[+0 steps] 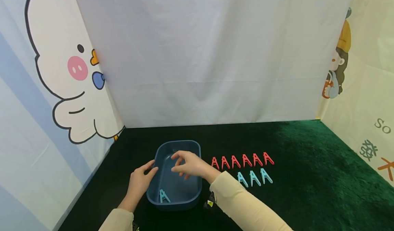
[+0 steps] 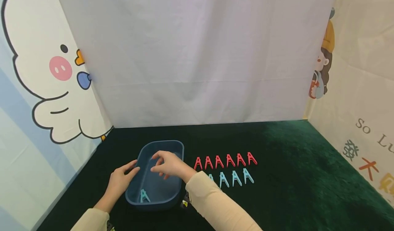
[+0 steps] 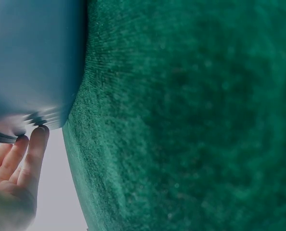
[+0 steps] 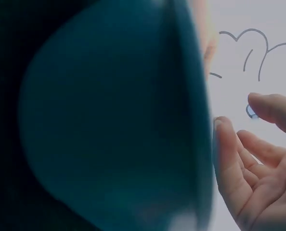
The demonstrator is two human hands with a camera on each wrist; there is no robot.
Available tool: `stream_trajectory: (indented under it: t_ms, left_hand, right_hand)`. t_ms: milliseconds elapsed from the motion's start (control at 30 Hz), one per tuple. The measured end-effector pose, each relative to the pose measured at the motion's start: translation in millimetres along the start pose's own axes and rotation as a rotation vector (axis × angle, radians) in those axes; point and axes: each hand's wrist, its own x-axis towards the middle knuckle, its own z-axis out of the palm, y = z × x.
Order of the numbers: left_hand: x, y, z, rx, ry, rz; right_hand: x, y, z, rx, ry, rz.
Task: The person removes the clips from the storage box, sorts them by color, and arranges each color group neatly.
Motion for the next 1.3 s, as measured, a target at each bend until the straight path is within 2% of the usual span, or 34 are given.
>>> stream_trajectory:
  t_ms: [267, 667, 1067, 1300]
  left_hand:
    - [0.5, -2.3, 0.3, -0.002, 0.011, 0.019]
    - [1.3, -2.7, 0.0, -0.021, 0.008, -0.007]
    - [0.3, -2.2, -0.5, -0.038, 0.006, -0.004]
    - [0.7, -1.4, -0.6, -0.026, 0.008, 0.001]
  right_hand:
    - [6.3, 5.9, 22.0, 0.014, -0.067, 0.028]
    - [14.3, 15.6, 49.0, -0.012, -0.194, 0.105]
    - [12.8, 19.5, 54.9, -0.02, -0.255, 0.171]
    - [13.6, 20.5, 56.7, -0.057, -0.298, 0.169]
